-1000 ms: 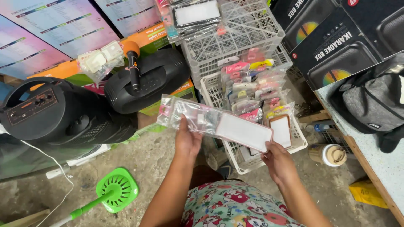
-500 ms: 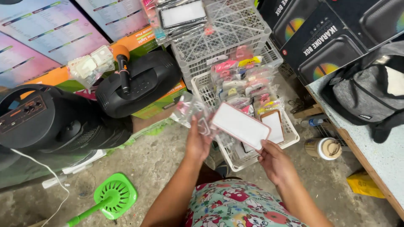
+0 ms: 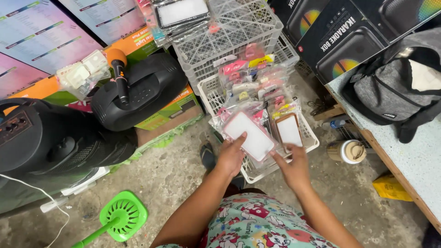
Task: The person picks up various packaged items, such as power banks and phone cases, from a white plastic basket and places them into a red basket. The person handles the items one by one, moving them between the baskets.
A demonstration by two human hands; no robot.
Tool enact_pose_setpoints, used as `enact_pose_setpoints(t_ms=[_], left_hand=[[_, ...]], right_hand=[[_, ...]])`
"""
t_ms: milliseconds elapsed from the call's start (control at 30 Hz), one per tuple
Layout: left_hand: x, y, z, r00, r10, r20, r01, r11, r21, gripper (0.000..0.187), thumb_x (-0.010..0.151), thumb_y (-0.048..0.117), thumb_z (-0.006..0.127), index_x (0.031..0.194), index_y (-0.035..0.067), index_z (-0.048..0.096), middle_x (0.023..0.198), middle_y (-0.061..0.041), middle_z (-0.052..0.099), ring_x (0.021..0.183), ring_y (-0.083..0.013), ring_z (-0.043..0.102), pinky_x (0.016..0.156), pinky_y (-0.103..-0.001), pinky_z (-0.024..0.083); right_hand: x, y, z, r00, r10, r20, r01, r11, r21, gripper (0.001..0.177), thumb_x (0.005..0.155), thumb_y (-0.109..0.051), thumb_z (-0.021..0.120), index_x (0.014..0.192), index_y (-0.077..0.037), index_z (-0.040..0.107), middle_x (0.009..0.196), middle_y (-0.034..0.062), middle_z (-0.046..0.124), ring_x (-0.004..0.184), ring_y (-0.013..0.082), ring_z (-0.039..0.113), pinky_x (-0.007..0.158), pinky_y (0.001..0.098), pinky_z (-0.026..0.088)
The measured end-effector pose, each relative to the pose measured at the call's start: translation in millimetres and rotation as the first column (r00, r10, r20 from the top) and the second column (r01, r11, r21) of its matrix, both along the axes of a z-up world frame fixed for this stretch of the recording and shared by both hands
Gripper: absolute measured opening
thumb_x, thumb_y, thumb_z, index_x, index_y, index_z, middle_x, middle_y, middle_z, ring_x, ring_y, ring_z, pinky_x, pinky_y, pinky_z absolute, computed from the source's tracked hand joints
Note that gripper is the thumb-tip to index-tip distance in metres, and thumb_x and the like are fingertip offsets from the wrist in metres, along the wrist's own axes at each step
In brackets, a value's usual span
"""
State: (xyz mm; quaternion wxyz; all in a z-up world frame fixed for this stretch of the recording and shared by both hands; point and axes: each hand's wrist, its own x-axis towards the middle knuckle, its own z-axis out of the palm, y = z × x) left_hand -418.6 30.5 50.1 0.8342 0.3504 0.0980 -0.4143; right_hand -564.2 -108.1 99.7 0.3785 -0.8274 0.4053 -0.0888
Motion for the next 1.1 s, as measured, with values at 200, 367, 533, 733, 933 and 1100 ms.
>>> enact_pose_setpoints(t_ms=[200,367,533,733,933,1100], left_hand=[[-8,-26,-18,0.97,-0.235,-0.056,0.241,0.954,0.18,0.041,0.093,0.02,0.071,0.129,0.007,0.057,0.123,-0.004,0.071,0.114,-0.0156,0.067,0.098,-0.034,0.05],[-19,-55,-72,0.955,-0.263,0.141,0.234,0.953,0.192,0.043,0.092,0.022,0.075,0.126,-0.002,0.063,0.116,-0.01,0.073,0.103,-0.0191,0.069,0.093,-0.034,0.054],[-23,-67,-88,0.901,-0.329,0.284,0.102,0.796,0.597,0.047,0.087,0.024,0.077,0.123,-0.001,0.061,0.111,-0.013,0.074,0.095,-0.0188,0.07,0.085,-0.036,0.057],[-32,-80,-142,0.928,-0.242,0.284,0.003,0.765,0.644,0.046,0.084,0.021,0.08,0.12,-0.004,0.064,0.106,-0.014,0.075,0.091,-0.0202,0.072,0.08,-0.036,0.058],[-39,-88,-162,0.946,-0.219,0.239,-0.08,0.556,0.827,0.058,0.081,0.017,0.084,0.128,0.002,0.052,0.096,-0.011,0.067,0.082,-0.0209,0.065,0.071,-0.036,0.055],[-44,-95,-176,0.956,-0.188,0.224,-0.1,0.509,0.855,0.051,0.08,0.011,0.082,0.119,0.004,0.049,0.087,-0.009,0.063,0.074,-0.0197,0.061,0.066,-0.039,0.052]], right_hand=[[26,-58,5,0.932,0.317,0.177,-0.349,0.916,0.198,0.08,0.073,-0.022,0.084,0.143,-0.006,0.048,0.122,0.0085,0.069,0.105,0.0187,0.065,0.084,0.0361,0.05],[26,-73,-65,0.95,0.307,0.055,-0.312,0.931,0.19,0.043,0.079,-0.019,0.082,0.117,-0.005,0.067,0.094,0.0099,0.074,0.088,0.0237,0.07,0.082,0.0353,0.054],[29,-63,-102,0.964,0.22,-0.149,-0.224,0.975,-0.008,0.035,0.079,-0.023,0.083,0.103,-0.003,0.066,0.086,0.0158,0.073,0.079,0.0334,0.071,0.073,0.042,0.055],[37,-55,-129,0.937,0.238,-0.256,-0.284,0.946,-0.158,0.031,0.082,-0.018,0.077,0.103,-0.002,0.06,0.088,0.0247,0.071,0.084,0.0457,0.069,0.075,0.0542,0.054],[43,-56,-140,0.914,0.245,-0.323,-0.286,0.954,-0.087,0.036,0.089,-0.011,0.066,0.115,0.002,0.045,0.086,0.0308,0.069,0.081,0.0505,0.067,0.074,0.0597,0.052],[39,-53,-147,0.885,0.329,-0.329,-0.397,0.903,-0.165,0.026,0.083,-0.015,0.067,0.103,-0.001,0.058,0.102,0.0281,0.066,0.088,0.0459,0.067,0.077,0.0549,0.054]])
